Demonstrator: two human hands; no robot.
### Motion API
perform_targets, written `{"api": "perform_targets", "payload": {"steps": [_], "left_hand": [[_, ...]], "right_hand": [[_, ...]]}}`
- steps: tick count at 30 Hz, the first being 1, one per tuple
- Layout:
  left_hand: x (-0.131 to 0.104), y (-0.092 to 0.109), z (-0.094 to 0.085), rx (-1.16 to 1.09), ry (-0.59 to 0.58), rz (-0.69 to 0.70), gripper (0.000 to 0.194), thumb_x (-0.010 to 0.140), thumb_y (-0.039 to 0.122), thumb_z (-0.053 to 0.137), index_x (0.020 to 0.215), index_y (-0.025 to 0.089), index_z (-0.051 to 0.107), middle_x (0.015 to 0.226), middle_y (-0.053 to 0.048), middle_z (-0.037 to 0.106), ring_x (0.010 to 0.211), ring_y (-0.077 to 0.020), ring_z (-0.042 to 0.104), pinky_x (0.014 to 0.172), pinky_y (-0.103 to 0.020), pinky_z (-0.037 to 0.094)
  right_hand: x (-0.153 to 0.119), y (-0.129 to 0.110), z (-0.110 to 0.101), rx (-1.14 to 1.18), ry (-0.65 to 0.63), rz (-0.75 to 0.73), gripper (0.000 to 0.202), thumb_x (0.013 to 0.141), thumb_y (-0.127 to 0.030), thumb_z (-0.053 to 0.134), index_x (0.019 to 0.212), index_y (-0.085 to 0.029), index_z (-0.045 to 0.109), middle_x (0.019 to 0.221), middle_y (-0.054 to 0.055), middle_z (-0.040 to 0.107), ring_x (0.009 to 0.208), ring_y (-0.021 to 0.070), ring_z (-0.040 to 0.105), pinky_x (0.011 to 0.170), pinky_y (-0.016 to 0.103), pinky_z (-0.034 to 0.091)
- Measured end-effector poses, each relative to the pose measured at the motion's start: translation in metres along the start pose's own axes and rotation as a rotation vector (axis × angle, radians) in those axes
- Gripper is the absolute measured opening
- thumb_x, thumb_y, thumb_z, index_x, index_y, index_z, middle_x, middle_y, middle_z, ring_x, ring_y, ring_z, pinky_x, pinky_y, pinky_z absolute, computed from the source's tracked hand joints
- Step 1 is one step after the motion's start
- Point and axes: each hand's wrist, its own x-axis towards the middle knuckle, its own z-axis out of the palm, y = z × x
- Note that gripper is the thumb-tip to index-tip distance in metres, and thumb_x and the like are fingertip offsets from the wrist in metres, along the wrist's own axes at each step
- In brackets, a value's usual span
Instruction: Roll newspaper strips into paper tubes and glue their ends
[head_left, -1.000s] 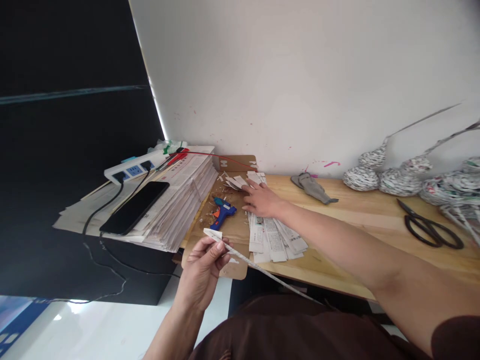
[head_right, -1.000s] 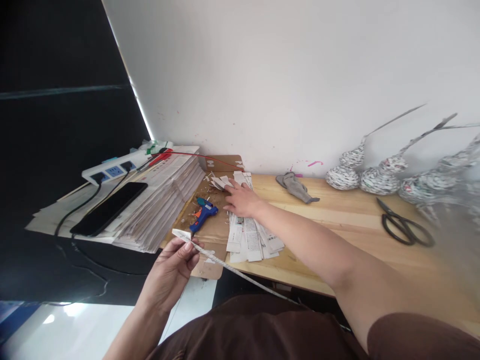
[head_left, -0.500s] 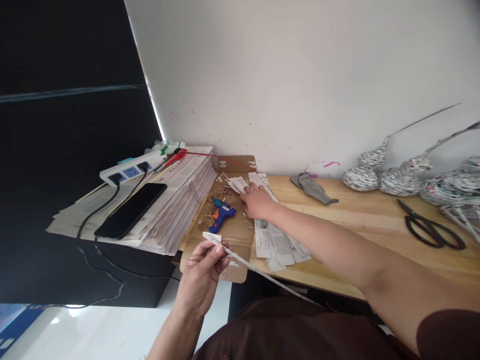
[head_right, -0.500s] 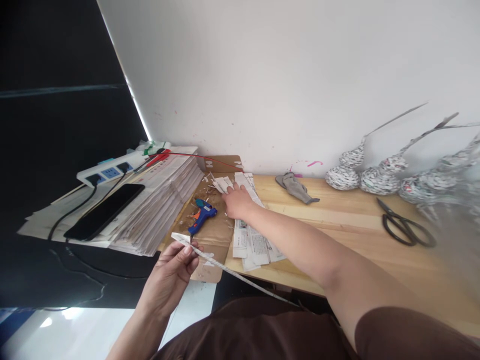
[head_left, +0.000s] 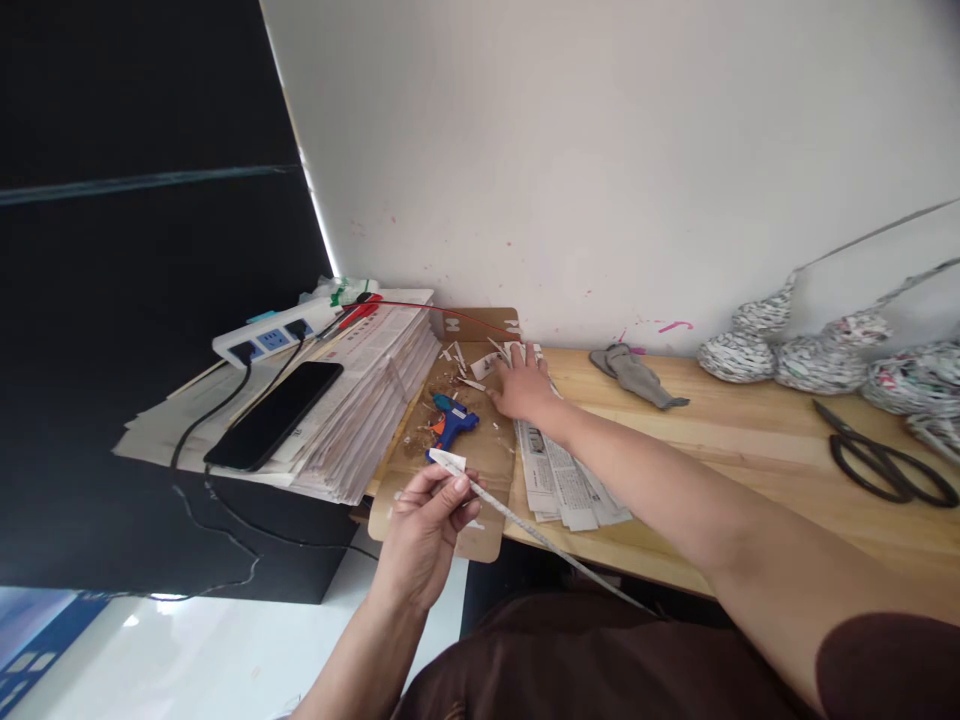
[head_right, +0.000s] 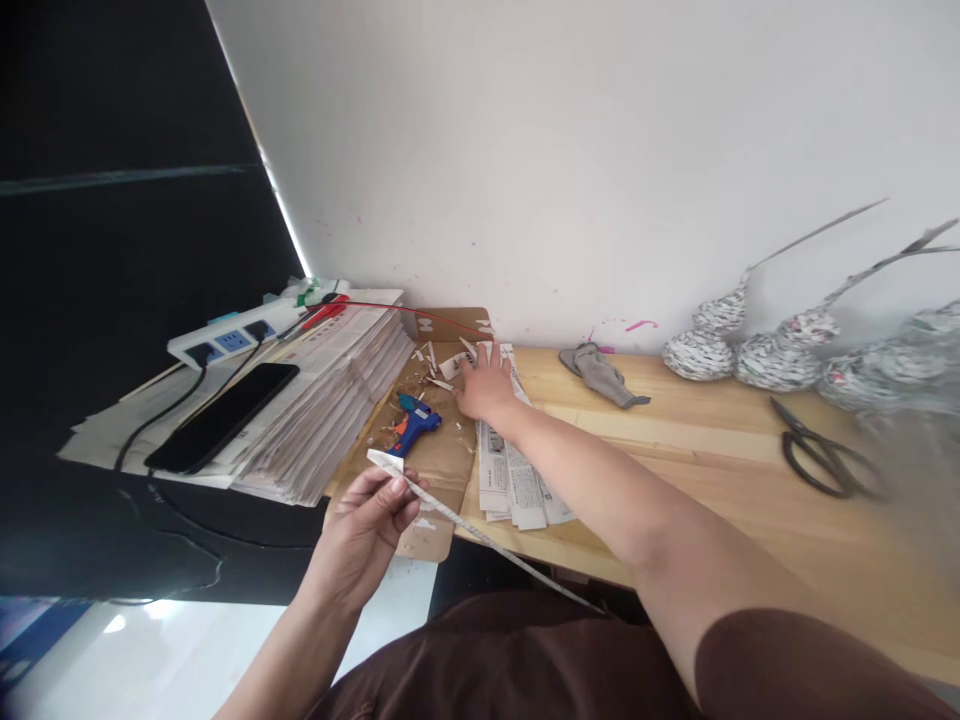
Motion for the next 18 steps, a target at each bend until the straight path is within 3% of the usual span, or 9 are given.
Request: {"api": "perform_targets", "payload": {"steps": [2,4,7,9,13,18], "left_hand": [[0.002,0.002,0.004,0.001,-0.012,0.014,0.020,0.067,0.014,0.078,0.079,0.017,0.062,0.081,-0.004,0.072,0.073,-0.0123,0.068,0.062,-0.018,0.055],[0.005,0.004,0.008,-0.004,-0.014,0.030,0.020,0.067,0.014,0.077,0.080,0.017,0.062,0.081,-0.004,0.071,0.072,-0.0117,0.067,0.063,-0.018,0.055],[0.008,0.003,0.015,-0.016,-0.030,0.042,0.020,0.067,0.014,0.077,0.079,0.016,0.062,0.080,-0.003,0.071,0.070,-0.0106,0.067,0.063,-0.018,0.055],[0.009,0.001,0.021,-0.025,-0.054,0.032,0.020,0.066,0.015,0.078,0.078,0.017,0.062,0.079,-0.003,0.071,0.069,-0.0107,0.067,0.063,-0.019,0.055],[0.005,-0.003,0.036,-0.023,-0.102,0.012,0.021,0.065,0.014,0.078,0.078,0.017,0.063,0.078,-0.003,0.071,0.070,-0.0110,0.067,0.065,-0.019,0.055],[0.001,-0.002,0.049,0.019,-0.150,0.015,0.019,0.064,0.014,0.079,0.074,0.015,0.064,0.078,-0.003,0.071,0.072,-0.0124,0.068,0.067,-0.020,0.056]], "right_hand": [[-0.026,-0.003,-0.013,0.135,0.033,-0.121,0.043,0.089,-0.043,0.045,0.122,-0.017,0.057,0.139,0.018,0.043,0.131,0.0387,0.031,0.102,0.055,0.023],[-0.061,-0.006,-0.025,0.375,-0.083,-0.192,0.043,0.094,-0.046,0.035,0.099,-0.016,0.065,0.107,0.014,0.065,0.106,0.0297,0.055,0.092,0.045,0.036],[-0.115,-0.009,-0.039,0.854,-0.320,-0.172,0.044,0.092,-0.052,0.037,0.094,-0.016,0.061,0.084,0.007,0.067,0.075,0.0170,0.060,0.068,0.029,0.045],[-0.143,-0.011,-0.043,1.017,-0.320,-0.119,0.034,0.085,-0.050,0.054,0.093,-0.018,0.058,0.080,0.003,0.065,0.068,0.0137,0.058,0.059,0.024,0.043],[-0.168,-0.011,-0.051,0.939,-0.099,-0.061,0.021,0.084,-0.041,0.059,0.080,-0.020,0.057,0.067,-0.002,0.059,0.057,0.0101,0.051,0.054,0.023,0.038],[-0.174,-0.004,-0.065,0.794,-0.022,-0.101,0.023,0.089,-0.036,0.051,0.073,-0.021,0.055,0.059,-0.003,0.052,0.055,0.0108,0.045,0.054,0.024,0.034]]}}
